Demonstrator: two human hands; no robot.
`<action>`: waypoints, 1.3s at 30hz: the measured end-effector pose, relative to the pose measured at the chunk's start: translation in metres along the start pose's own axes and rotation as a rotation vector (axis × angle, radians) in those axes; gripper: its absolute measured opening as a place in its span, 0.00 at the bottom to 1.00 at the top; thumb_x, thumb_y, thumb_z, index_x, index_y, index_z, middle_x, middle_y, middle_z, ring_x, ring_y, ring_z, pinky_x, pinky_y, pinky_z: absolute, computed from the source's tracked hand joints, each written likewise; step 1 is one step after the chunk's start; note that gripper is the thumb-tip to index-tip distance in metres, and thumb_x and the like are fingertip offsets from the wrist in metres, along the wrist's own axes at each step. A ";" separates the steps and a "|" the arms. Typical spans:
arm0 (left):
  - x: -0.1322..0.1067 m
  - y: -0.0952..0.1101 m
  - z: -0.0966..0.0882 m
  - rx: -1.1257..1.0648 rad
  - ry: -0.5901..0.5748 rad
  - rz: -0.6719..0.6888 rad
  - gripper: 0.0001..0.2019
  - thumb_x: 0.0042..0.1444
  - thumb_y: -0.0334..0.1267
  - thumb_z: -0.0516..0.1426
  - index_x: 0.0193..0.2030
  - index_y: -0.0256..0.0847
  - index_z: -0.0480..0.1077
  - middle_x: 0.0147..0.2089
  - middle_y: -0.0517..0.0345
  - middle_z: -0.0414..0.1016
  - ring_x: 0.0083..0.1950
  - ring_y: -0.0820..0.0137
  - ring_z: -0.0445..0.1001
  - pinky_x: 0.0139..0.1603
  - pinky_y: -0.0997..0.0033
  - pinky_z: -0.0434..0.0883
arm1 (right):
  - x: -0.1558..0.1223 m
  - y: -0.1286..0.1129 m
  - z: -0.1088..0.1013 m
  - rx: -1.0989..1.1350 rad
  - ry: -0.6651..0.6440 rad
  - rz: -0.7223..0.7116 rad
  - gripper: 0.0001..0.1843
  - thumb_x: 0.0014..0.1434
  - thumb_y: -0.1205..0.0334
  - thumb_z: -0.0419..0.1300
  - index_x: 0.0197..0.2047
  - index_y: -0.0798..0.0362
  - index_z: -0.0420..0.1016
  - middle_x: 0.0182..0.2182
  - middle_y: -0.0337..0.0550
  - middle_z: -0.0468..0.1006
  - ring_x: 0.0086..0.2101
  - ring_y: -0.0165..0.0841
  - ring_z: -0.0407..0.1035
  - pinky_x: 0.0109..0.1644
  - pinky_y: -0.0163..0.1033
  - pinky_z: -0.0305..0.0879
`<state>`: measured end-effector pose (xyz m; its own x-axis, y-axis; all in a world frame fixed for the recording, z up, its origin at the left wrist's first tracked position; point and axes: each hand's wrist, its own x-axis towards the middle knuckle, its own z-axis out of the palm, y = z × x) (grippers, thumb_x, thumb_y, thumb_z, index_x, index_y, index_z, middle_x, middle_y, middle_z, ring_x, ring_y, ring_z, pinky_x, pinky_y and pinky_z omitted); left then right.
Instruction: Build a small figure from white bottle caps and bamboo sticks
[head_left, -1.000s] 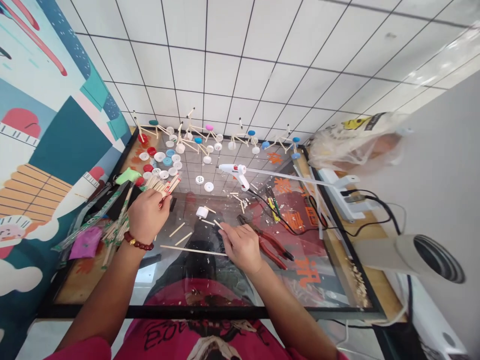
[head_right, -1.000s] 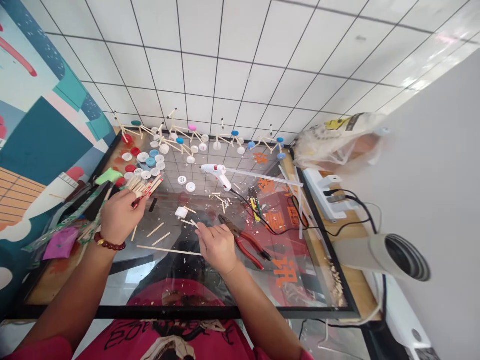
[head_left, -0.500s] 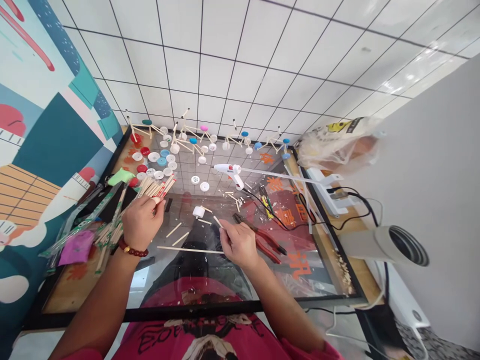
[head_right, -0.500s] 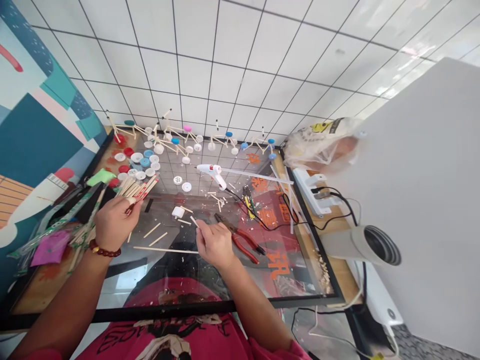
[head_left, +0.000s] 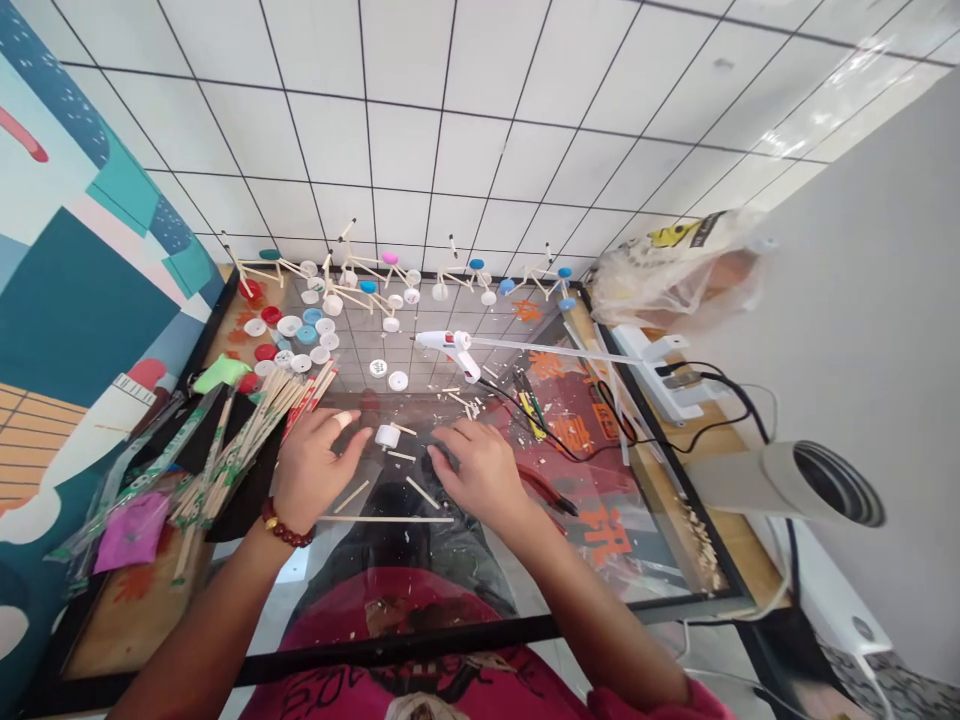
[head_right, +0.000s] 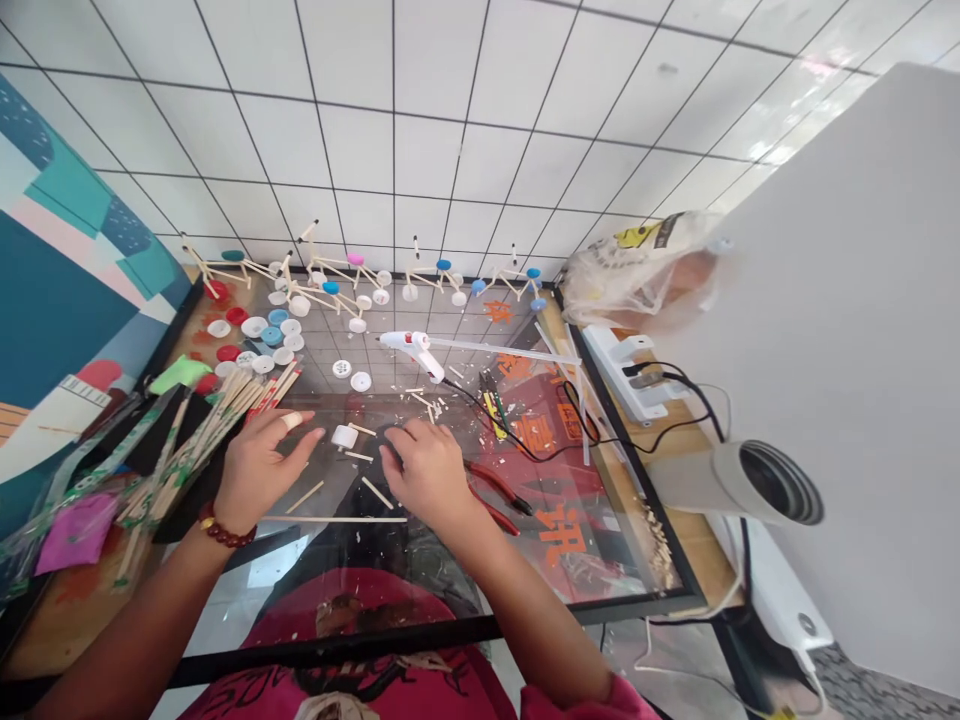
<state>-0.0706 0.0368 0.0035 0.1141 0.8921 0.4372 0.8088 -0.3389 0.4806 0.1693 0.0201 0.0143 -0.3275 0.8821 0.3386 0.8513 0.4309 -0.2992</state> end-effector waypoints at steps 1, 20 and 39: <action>0.000 0.004 0.003 0.007 -0.022 0.009 0.14 0.59 0.44 0.59 0.48 0.41 0.75 0.46 0.49 0.79 0.48 0.60 0.76 0.52 0.60 0.72 | 0.007 0.002 0.001 0.019 -0.029 0.010 0.07 0.62 0.62 0.60 0.43 0.50 0.77 0.34 0.42 0.77 0.34 0.34 0.70 0.39 0.38 0.60; -0.003 0.012 0.031 -0.032 -0.158 0.064 0.15 0.59 0.38 0.60 0.53 0.42 0.71 0.47 0.47 0.79 0.48 0.58 0.75 0.52 0.57 0.71 | 0.026 0.015 0.040 0.146 -0.194 0.005 0.08 0.61 0.59 0.61 0.44 0.51 0.76 0.39 0.45 0.74 0.39 0.37 0.67 0.43 0.42 0.62; -0.002 0.021 0.027 -0.199 -0.099 -0.082 0.13 0.59 0.38 0.60 0.50 0.42 0.73 0.45 0.51 0.78 0.38 0.68 0.77 0.42 0.68 0.75 | 0.025 0.013 0.037 0.283 -0.037 -0.033 0.08 0.66 0.65 0.55 0.40 0.51 0.76 0.38 0.42 0.77 0.39 0.32 0.70 0.46 0.41 0.55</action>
<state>-0.0382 0.0357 -0.0075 0.1169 0.9405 0.3189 0.6888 -0.3081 0.6562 0.1577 0.0545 -0.0141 -0.3725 0.8707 0.3210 0.6937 0.4910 -0.5270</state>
